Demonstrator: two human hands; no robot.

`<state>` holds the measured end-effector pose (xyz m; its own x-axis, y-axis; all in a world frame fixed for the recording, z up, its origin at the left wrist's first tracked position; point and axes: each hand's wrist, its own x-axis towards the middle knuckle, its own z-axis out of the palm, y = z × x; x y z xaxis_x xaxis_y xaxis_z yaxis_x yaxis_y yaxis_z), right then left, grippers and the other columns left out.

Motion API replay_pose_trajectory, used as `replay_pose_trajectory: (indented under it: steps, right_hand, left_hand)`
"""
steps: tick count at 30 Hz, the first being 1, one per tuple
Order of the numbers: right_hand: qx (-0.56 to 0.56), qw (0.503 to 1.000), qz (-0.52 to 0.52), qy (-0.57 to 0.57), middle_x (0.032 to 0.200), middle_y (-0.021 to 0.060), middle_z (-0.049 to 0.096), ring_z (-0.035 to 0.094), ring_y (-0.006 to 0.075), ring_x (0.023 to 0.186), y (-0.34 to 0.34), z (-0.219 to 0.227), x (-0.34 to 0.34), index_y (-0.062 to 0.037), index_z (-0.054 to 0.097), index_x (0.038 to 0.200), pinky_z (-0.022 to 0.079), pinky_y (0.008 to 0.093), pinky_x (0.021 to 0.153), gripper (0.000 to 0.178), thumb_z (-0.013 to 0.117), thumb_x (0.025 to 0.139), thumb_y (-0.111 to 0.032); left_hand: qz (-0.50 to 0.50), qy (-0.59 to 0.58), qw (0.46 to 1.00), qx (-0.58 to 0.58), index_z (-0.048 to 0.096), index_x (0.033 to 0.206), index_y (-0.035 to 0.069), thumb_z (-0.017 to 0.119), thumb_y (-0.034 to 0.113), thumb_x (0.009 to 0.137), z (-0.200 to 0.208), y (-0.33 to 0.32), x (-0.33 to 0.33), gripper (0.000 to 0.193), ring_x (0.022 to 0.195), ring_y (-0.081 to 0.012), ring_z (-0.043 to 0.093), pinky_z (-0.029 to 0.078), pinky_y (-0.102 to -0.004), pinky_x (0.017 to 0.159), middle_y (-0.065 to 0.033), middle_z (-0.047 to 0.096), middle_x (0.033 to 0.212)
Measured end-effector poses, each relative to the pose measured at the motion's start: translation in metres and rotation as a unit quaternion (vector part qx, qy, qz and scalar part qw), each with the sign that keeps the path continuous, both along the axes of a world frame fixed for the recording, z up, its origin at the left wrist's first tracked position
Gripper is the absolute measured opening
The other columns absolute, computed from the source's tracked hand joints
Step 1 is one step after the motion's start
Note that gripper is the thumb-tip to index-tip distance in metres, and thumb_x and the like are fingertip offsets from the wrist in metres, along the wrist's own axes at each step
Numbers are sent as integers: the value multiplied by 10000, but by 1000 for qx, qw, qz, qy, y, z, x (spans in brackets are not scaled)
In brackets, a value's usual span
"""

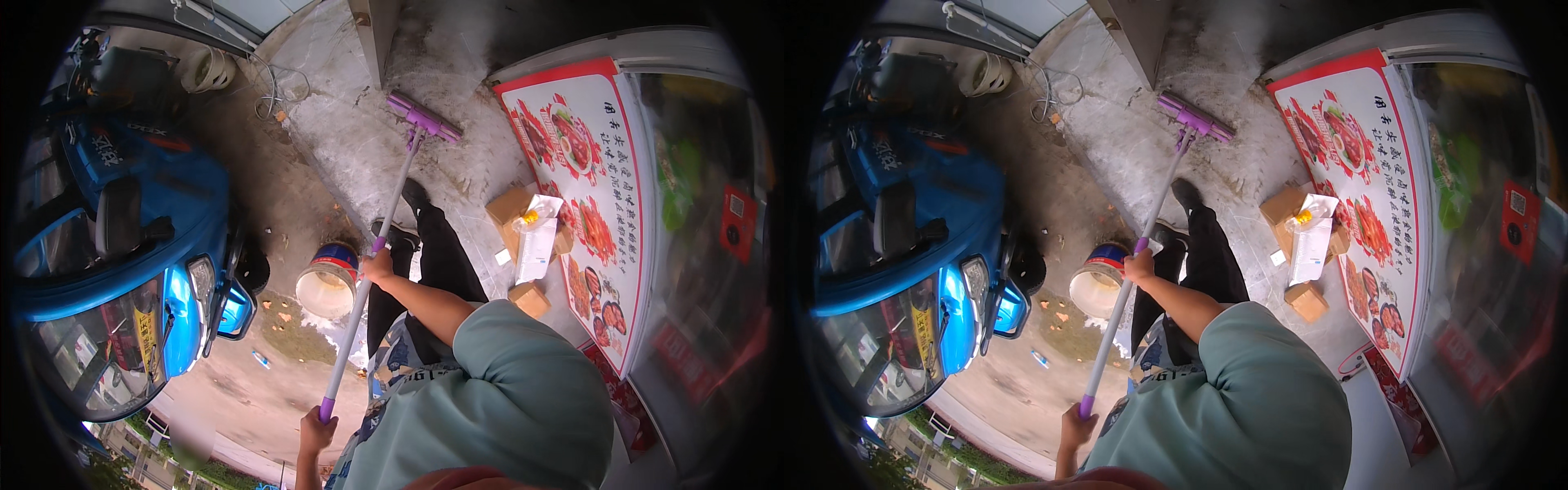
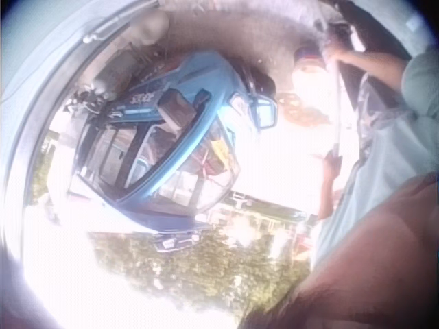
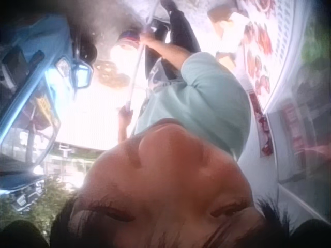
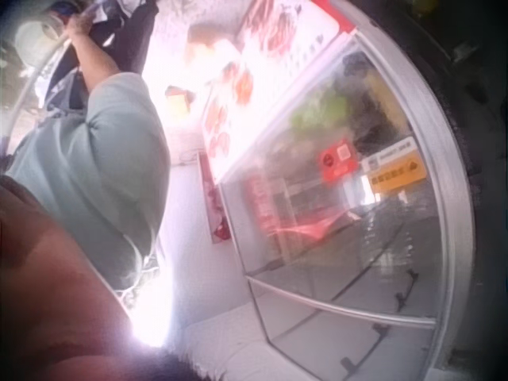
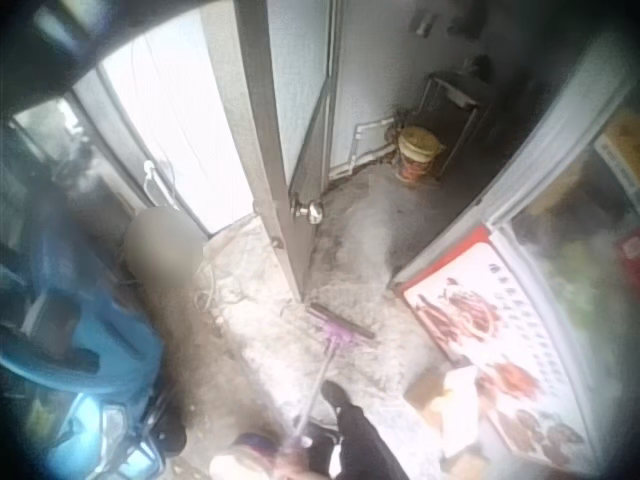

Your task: The person uses a mop to clean a concrete floor area next to a blue three-wheeled vehicle and a food display case. They repeatedly mop the same wet patch, then move the mop aside, handle a power cord, and open the vehicle's side panel.

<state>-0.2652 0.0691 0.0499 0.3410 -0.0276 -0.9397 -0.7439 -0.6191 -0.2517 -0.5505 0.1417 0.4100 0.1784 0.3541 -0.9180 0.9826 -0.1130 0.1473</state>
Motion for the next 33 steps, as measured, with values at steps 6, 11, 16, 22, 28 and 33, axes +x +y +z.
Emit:
replay_pose_trajectory:
  steps: [6, 11, 16, 22, 28, 33]
  right_hand:
    - [-25, 994, -67, -78, 1003, 281, 655, 710, 370, 620, -16, -24, 139, 115, 431, 1196, 606, 415, 530, 444, 614, 867, -121]
    - [-17, 988, -132, -74, 1040, 289, 668, 725, 352, 667, 13, -72, 257, 155, 466, 1179, 609, 393, 566, 450, 626, 844, -99]
    - [-87, 993, -57, -49, 1017, 273, 657, 721, 361, 858, 36, -93, 256, 124, 400, 1184, 608, 419, 702, 576, 727, 761, -90]
    - [-18, 995, -86, 40, 1036, 286, 619, 703, 389, 847, 61, -32, 169, 118, 295, 1181, 612, 433, 612, 663, 742, 792, -181]
    - [55, 994, -10, 94, 1107, 292, 589, 705, 371, 777, 105, 63, 64, 95, 269, 1259, 601, 445, 464, 631, 662, 855, -188]
    - [74, 992, -35, 100, 1091, 288, 589, 703, 362, 751, 118, 90, 45, 106, 352, 1225, 590, 427, 432, 563, 650, 852, -194]
  left_hand:
    - [-20, -46, 998, -44, 618, 843, -6, 790, 170, 793, -58, 31, 117, 251, 538, -172, 499, 429, -362, 527, -97, 550, 604]
    - [-70, -225, 968, 82, 639, 1076, -15, 767, 105, 807, -86, 86, 243, 322, 599, -229, 630, 488, -345, 580, -155, 657, 717]
    - [-38, -183, 982, 20, 634, 1169, -21, 697, 91, 891, -55, 109, 265, 306, 602, -95, 476, 401, -268, 544, -45, 553, 675]
    - [16, -89, 995, 29, 632, 1177, -35, 660, 109, 921, 28, 120, 223, 295, 617, -68, 412, 359, -265, 531, 7, 512, 691]
    - [40, 12, 986, 162, 651, 1180, -42, 644, 105, 910, 150, 114, 176, 307, 623, -82, 425, 355, -284, 532, -20, 538, 695]
    - [34, -58, 969, 240, 674, 1182, -62, 688, 204, 924, 191, 115, 165, 371, 612, -90, 431, 345, -276, 527, -33, 589, 692]
